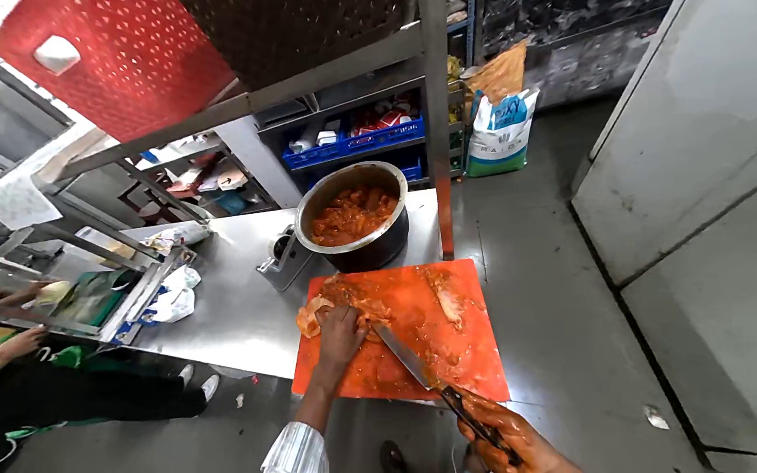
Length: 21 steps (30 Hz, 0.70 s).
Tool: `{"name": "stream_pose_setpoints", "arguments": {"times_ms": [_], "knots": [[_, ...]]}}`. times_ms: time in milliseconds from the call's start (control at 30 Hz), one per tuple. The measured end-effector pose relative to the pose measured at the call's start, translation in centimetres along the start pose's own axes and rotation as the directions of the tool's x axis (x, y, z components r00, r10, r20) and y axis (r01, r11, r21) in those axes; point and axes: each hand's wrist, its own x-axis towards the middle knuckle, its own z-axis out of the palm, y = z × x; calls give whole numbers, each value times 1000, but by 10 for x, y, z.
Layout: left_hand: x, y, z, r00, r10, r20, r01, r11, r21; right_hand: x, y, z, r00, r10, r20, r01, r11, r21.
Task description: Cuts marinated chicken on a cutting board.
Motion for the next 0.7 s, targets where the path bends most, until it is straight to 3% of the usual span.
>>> {"name": "stream_pose_setpoints", "arguments": {"times_ms": [100, 233, 333, 433, 567, 700], "knots": [[-10, -1, 0, 999, 37, -28, -37, 999, -31, 15, 2, -2, 999, 27, 46, -34, 989, 142], [-27, -7, 2, 997, -30, -70, 21, 993, -120, 38, 18, -8, 984, 52, 170, -105, 942, 318], [-32, -9, -1, 994, -68, -82, 54, 987, -153, 44, 27, -15, 948, 44, 314, -164, 917, 365], [-38, -3, -1, 990, -82, -119, 66, 989, -132, 39, 31, -21, 933, 29, 359, -174, 909, 379], [-37, 25, 14, 959, -235, -156, 216, 968, -128, 32, 34, -26, 924, -1, 382, -161, 906, 392], [-17, 42, 25, 905, -413, -103, 396, 905, -153, 25, 36, -28, 946, -41, 320, -96, 911, 401]]}}
